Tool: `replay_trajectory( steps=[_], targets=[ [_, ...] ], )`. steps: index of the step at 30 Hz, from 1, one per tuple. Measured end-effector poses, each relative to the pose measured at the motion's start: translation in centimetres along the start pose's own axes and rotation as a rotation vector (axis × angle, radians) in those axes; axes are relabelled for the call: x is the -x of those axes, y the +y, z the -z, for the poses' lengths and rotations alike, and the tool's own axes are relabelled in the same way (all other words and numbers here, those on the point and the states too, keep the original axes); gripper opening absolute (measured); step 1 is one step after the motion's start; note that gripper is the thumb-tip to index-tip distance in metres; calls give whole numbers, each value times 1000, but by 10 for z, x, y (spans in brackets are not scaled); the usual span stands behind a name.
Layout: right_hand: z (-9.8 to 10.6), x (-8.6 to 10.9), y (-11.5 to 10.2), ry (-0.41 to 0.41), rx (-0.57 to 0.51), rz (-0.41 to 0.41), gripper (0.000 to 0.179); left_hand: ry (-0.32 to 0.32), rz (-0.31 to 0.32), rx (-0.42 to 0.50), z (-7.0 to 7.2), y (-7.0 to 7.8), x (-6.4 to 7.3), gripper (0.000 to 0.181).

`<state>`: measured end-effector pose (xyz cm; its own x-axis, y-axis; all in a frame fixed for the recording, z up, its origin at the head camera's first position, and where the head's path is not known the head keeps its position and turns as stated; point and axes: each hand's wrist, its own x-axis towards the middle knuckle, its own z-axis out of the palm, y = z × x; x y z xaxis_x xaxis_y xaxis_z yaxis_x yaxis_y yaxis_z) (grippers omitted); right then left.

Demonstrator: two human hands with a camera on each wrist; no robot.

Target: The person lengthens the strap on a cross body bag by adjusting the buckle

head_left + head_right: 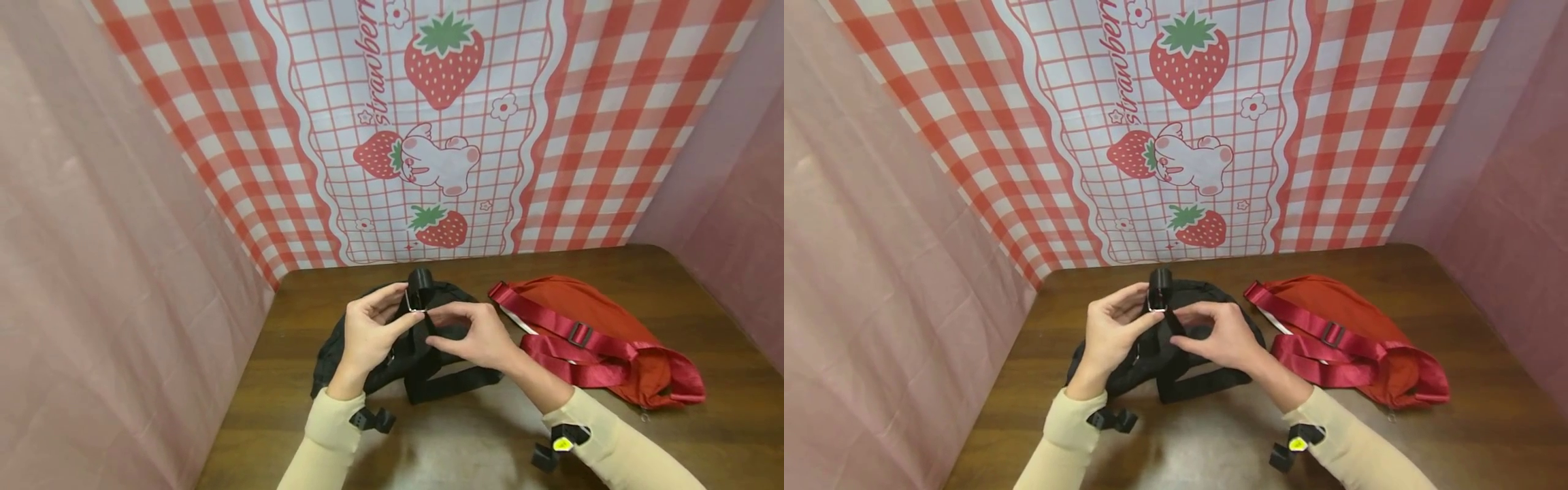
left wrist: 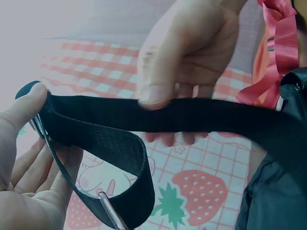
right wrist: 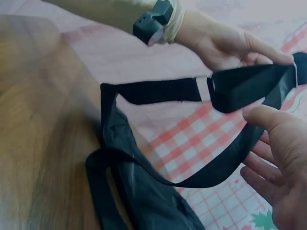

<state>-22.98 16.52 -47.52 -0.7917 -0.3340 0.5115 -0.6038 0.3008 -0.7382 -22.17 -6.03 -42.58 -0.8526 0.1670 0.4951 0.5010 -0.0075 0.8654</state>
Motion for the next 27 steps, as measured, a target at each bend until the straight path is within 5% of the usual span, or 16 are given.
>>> replay_trajectory(
  steps=[6,14,27],
  targets=[
    [6,3,8,-57,80,9,42,19,4,23,4,0,-1,44],
    [1,-3,-2,-27,44,19,45,-50,6,25,-3,-3,3,45],
    [13,1,6,-112,-18,25,31,44,-27,66,3,-3,2,47]
  ],
)
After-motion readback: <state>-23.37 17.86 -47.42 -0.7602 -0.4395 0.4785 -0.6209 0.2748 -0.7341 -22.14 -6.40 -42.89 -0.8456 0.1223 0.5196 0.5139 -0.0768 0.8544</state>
